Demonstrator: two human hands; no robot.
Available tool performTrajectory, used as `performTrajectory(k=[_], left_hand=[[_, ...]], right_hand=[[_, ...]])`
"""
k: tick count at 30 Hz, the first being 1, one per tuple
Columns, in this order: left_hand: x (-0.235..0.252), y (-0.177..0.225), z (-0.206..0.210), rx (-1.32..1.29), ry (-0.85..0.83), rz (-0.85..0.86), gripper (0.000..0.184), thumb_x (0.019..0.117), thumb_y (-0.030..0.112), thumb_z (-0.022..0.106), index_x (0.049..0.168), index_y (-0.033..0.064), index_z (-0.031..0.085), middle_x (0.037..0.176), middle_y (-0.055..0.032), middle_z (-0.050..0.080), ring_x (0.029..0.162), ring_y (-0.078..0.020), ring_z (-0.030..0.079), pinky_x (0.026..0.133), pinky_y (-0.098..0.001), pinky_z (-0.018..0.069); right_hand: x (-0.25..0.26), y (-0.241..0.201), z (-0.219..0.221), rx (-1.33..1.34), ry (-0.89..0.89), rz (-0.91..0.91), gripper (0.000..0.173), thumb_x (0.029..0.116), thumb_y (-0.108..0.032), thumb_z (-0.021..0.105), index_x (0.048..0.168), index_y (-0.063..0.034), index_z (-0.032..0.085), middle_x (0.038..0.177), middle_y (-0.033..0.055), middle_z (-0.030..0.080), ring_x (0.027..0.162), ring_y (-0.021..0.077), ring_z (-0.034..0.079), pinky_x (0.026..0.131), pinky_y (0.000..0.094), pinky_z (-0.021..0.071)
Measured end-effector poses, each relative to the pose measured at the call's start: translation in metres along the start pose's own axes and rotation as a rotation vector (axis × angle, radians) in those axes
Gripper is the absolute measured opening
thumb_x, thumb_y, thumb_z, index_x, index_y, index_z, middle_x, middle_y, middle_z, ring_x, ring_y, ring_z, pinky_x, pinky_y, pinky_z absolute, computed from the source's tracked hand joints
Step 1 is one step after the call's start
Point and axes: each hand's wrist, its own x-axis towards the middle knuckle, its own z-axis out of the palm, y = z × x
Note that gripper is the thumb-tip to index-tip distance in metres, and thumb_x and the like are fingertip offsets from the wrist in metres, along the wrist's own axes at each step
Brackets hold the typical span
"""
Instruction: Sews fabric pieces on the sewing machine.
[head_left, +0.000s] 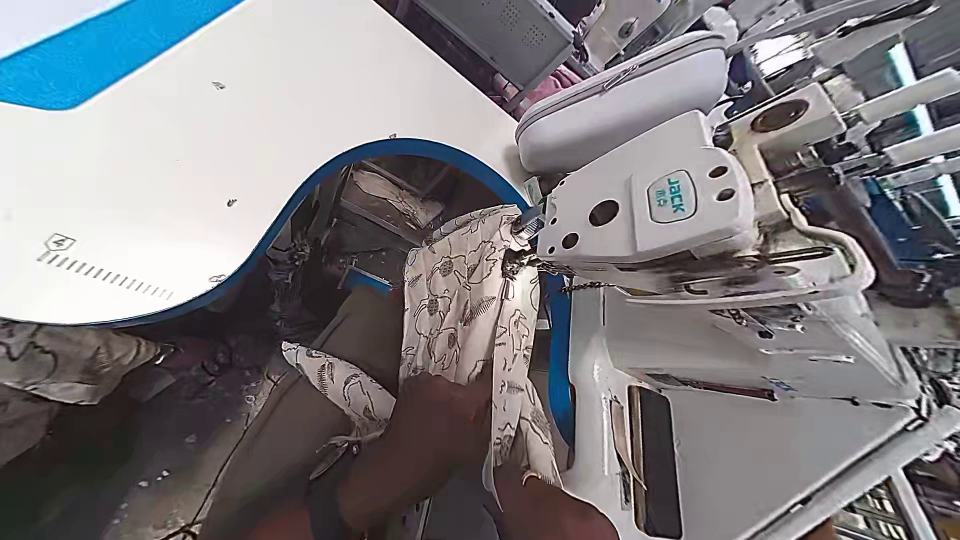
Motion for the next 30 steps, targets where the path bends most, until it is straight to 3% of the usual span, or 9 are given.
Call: performTrajectory(k=[9, 15, 20, 22, 23, 25, 27, 29, 30], left_hand=[[0.007, -0.012, -0.012, -0.162, -0.134, 0.078, 0.017, 0.0913, 0.006, 0.058, 0.077, -0.0001, 0.065, 0.056, -0.0128, 0.055, 0.052, -0.0304, 0.06, 0.05, -0.0475, 0.0441], [0.015, -0.018, -0.02, -0.235, -0.216, -0.027, 0.03, 0.0979, 0.016, 0.055, 0.077, -0.0022, 0.066, 0.062, -0.0146, 0.059, 0.061, -0.0308, 0.063, 0.059, -0.0502, 0.0466], [0.042, -0.027, -0.012, -0.292, -0.206, -0.095, 0.033, 0.0992, 0.014, 0.055, 0.075, -0.0049, 0.064, 0.072, -0.0168, 0.063, 0.074, -0.0295, 0.064, 0.071, -0.0485, 0.0476], [0.045, -0.031, -0.009, -0.369, -0.095, -0.095, 0.031, 0.101, 0.016, 0.055, 0.085, -0.0055, 0.069, 0.079, -0.0157, 0.067, 0.079, -0.0248, 0.066, 0.075, -0.0452, 0.0504], [0.043, -0.032, -0.011, -0.417, -0.024, -0.115, 0.031, 0.1029, 0.02, 0.053, 0.1, -0.0046, 0.072, 0.083, -0.013, 0.07, 0.078, -0.0202, 0.067, 0.075, -0.0415, 0.053], [0.042, -0.029, -0.02, -0.393, 0.115, -0.174, 0.034, 0.1051, 0.031, 0.051, 0.123, 0.0057, 0.066, 0.067, 0.0022, 0.059, 0.055, -0.0076, 0.052, 0.055, -0.0293, 0.048], [0.06, -0.016, -0.035, -0.153, 0.033, -0.136, 0.041, 0.1071, 0.037, 0.047, 0.13, 0.0089, 0.067, 0.068, -0.0032, 0.062, 0.058, -0.0178, 0.056, 0.06, -0.0398, 0.0487], [0.089, 0.016, -0.025, 0.1, -0.297, -0.099, 0.038, 0.109, 0.028, 0.045, 0.122, 0.003, 0.07, 0.097, -0.0202, 0.073, 0.094, -0.0394, 0.07, 0.082, -0.06, 0.0517], [0.1, 0.031, -0.012, 0.221, -0.398, -0.084, 0.034, 0.1076, 0.021, 0.046, 0.112, -0.0024, 0.07, 0.101, -0.0255, 0.071, 0.1, -0.0451, 0.068, 0.082, -0.0627, 0.051]], right_hand=[[0.006, -0.005, 0.006, -0.107, 0.132, 0.046, 0.008, 0.0833, -0.003, 0.065, 0.087, -0.0027, 0.072, 0.063, 0.0114, 0.064, 0.047, 0.026, 0.063, 0.039, 0.0375, 0.0454], [0.024, 0.004, 0.012, -0.18, 0.243, 0.03, 0.009, 0.079, -0.002, 0.067, 0.085, -0.0055, 0.073, 0.074, 0.0105, 0.07, 0.06, 0.0265, 0.069, 0.045, 0.0372, 0.0503], [0.059, 0.024, 0.043, -0.161, 0.561, 0.044, 0.012, 0.0796, -0.006, 0.057, 0.075, -0.0049, 0.068, 0.069, 0.0105, 0.064, 0.054, 0.025, 0.065, 0.04, 0.0352, 0.0454], [0.067, 0.032, 0.048, -0.106, 0.667, 0.086, 0.018, 0.0817, -0.009, 0.053, 0.073, -0.0013, 0.067, 0.065, 0.0129, 0.062, 0.05, 0.0269, 0.062, 0.039, 0.0375, 0.0437], [0.064, 0.039, 0.044, -0.106, 0.683, 0.123, 0.022, 0.0845, -0.013, 0.051, 0.074, -0.0003, 0.066, 0.063, 0.0135, 0.061, 0.049, 0.0278, 0.062, 0.039, 0.0393, 0.0439], [0.051, 0.065, 0.025, -0.185, 0.655, 0.196, 0.032, 0.0903, -0.025, 0.053, 0.085, 0.0005, 0.071, 0.066, 0.0157, 0.064, 0.051, 0.0313, 0.064, 0.04, 0.0444, 0.0454], [0.044, 0.092, 0.014, -0.314, 0.654, 0.213, 0.026, 0.0914, -0.019, 0.055, 0.092, -0.0011, 0.074, 0.072, 0.0191, 0.065, 0.051, 0.0362, 0.063, 0.039, 0.0472, 0.0425], [0.035, 0.107, 0.007, -0.429, 0.682, 0.202, 0.019, 0.0884, -0.006, 0.057, 0.087, -0.0024, 0.075, 0.08, 0.0206, 0.068, 0.055, 0.0382, 0.065, 0.04, 0.0474, 0.0422], [0.032, 0.11, 0.003, -0.459, 0.709, 0.196, 0.018, 0.0886, -0.003, 0.057, 0.084, -0.0029, 0.075, 0.085, 0.0201, 0.071, 0.061, 0.0385, 0.067, 0.044, 0.0475, 0.0446]])
